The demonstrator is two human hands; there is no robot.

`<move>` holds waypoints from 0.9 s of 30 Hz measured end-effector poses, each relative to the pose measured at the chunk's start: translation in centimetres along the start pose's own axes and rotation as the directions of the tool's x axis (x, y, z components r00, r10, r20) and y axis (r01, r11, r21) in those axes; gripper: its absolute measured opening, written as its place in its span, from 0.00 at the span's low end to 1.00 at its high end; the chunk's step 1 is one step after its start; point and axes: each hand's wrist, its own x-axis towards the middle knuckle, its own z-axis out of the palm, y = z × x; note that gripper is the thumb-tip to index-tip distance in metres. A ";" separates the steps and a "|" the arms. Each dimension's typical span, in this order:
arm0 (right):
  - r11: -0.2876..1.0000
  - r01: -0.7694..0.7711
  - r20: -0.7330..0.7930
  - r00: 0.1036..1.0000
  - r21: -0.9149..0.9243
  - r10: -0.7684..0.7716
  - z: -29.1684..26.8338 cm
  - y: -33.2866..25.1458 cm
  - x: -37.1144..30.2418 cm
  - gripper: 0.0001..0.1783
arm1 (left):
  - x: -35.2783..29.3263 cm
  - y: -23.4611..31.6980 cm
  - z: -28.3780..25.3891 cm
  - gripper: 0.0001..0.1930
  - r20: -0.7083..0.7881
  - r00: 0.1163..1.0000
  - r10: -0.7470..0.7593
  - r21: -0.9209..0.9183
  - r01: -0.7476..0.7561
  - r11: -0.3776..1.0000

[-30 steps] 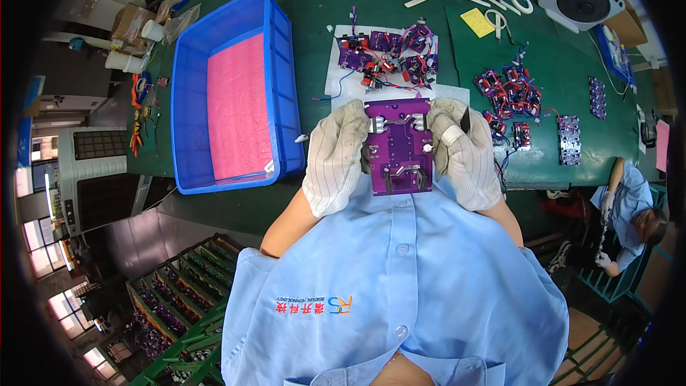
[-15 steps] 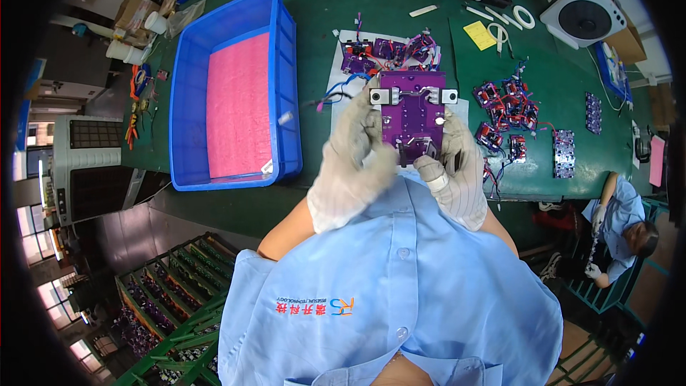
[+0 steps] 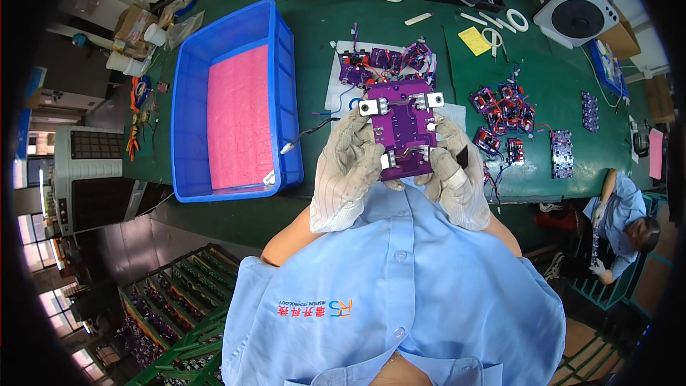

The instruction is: Manually assemble and sort small electronic circuit board components and place them into storage racks.

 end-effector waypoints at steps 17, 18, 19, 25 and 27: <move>0.952 0.006 -0.073 0.997 0.306 0.017 0.5 1.0 -0.5 0.32 | 0.5 -1.7 -1.4 0.25 0.072 0.997 -0.022 -0.312 0.043 0.949; 0.952 0.006 -0.073 0.997 0.305 0.017 0.1 1.3 -0.4 0.32 | 0.6 -1.7 -1.5 0.25 0.123 0.992 -0.007 -0.365 0.052 0.929; 0.955 -0.031 -0.049 0.998 0.294 0.047 -0.5 1.8 -0.1 0.34 | 0.8 -1.7 -1.5 0.26 0.173 0.985 0.011 -0.417 0.063 0.907; 0.944 -0.097 0.024 0.995 0.316 0.094 -1.1 2.7 -0.1 0.36 | 0.5 -1.2 -1.0 0.30 0.162 0.987 0.002 -0.501 0.081 0.862; 0.942 -0.098 0.063 0.995 0.320 0.082 -0.9 2.8 0.0 0.36 | 0.5 -1.0 -1.2 0.31 0.162 0.987 0.016 -0.492 0.067 0.868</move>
